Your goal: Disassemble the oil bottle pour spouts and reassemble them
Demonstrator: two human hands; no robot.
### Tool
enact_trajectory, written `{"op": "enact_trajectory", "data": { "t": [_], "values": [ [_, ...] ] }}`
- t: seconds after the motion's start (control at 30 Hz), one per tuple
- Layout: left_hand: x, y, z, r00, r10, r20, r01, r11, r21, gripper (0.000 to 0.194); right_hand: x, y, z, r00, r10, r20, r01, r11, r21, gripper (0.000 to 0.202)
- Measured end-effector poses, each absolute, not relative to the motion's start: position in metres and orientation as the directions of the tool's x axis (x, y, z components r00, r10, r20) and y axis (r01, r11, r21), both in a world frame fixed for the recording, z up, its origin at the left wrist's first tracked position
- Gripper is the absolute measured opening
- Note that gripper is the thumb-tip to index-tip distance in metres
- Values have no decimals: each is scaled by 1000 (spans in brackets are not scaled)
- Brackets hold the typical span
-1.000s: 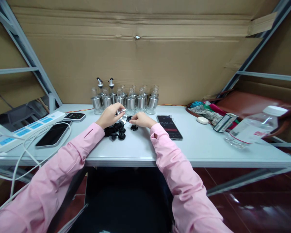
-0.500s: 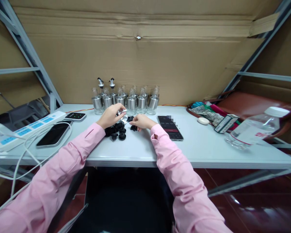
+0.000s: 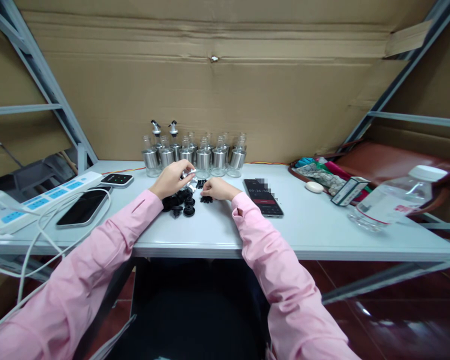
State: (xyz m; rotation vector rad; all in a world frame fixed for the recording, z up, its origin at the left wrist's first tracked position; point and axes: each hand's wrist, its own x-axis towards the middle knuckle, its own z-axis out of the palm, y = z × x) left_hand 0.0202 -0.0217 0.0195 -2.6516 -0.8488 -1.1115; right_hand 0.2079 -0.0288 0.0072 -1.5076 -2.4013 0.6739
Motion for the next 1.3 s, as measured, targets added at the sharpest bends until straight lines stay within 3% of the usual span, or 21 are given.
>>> {"op": "enact_trajectory", "data": {
  "t": [0.77,0.97,1.3],
  "values": [
    [20,-21,20,569,448,689,550,-831,86,6,214,-27,9,-485,872,-60,777,398,-488,28],
    [20,-22,20,568,447,691,550,-831,86,7,212,-29,8,-446,890,-94,756,319,-571,25],
    [20,-22,20,566,454,688,548,-831,97,7,207,-30,9,-487,873,-24,747,402,-530,25]
  ]
}}
